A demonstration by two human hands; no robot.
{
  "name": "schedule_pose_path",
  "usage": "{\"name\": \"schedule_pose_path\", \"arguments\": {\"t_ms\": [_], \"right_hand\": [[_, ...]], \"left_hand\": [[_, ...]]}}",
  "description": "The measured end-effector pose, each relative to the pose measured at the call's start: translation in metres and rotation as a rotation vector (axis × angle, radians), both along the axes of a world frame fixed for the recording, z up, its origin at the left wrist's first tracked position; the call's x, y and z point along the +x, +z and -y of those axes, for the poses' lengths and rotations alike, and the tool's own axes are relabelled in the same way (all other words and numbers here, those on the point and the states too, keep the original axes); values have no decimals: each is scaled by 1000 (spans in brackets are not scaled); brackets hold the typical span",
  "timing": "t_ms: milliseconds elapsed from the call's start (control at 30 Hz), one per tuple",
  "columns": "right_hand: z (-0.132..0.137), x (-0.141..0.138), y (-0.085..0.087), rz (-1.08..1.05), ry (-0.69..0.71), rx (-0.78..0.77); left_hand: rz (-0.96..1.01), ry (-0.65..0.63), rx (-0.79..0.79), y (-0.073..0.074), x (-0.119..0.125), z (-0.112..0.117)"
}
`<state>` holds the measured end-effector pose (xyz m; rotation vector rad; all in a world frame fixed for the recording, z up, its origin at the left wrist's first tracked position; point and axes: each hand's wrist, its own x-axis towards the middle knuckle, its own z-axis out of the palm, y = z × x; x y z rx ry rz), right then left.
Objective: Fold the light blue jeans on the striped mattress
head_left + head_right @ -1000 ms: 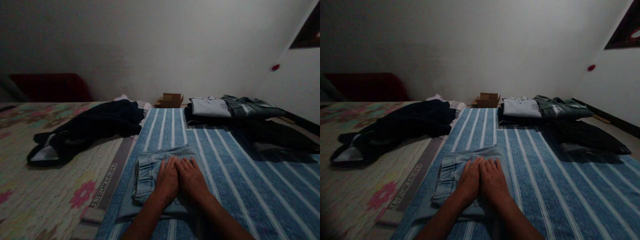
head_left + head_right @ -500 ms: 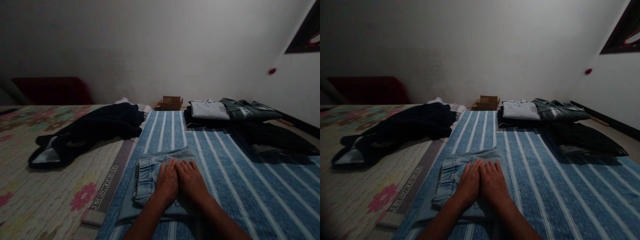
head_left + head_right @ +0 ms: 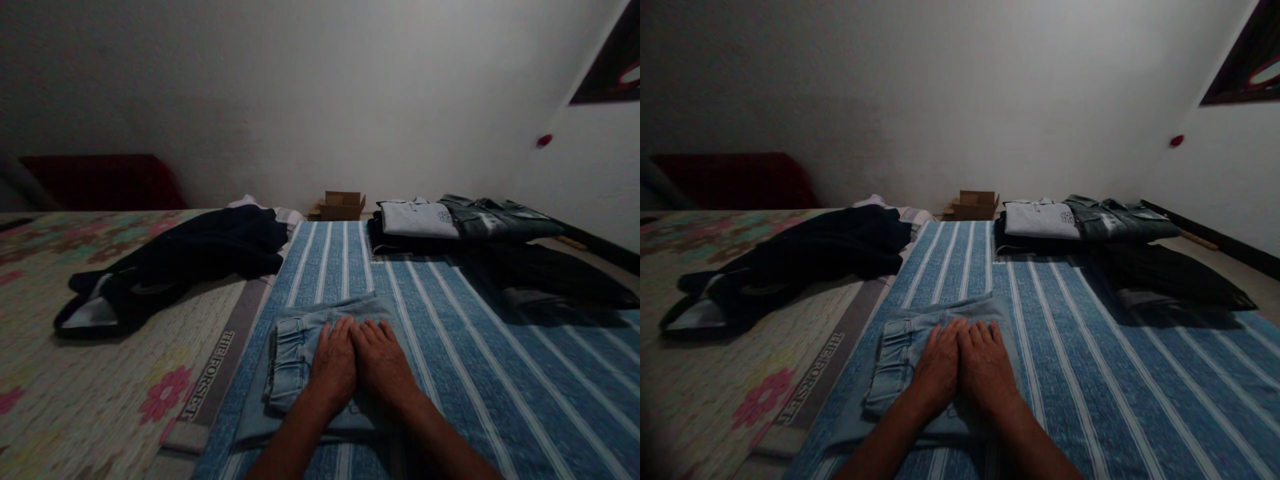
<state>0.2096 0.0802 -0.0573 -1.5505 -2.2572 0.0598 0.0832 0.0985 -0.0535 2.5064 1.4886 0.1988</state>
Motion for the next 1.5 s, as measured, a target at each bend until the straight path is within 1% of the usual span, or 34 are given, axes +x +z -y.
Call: {"name": "schedule_pose_path", "arguments": {"t_ms": [433,567,933,1033,1200,1300,1500], "right_hand": [[-1,0,-2,44,-8,28],[0,0,0,53,-8,23],[1,-1,4,13,-11,3],[1,-1,4,-3,-5,-10],[1,-1,2,10,-11,9],[1,0,1,25,-5,17],[1,0,0,36,-8,37]], "left_hand": [[-5,-17,54,-5,-3,-1],[5,-31,75,-6,-3,-1],[16,-18,97,-11,-4,-2],[12,-28,99,-10,-4,-1],[-2,-20,58,-7,-2,-1],[7,-24,62,-5,-2,-1],[0,-20,51,-5,-1,0]]}}
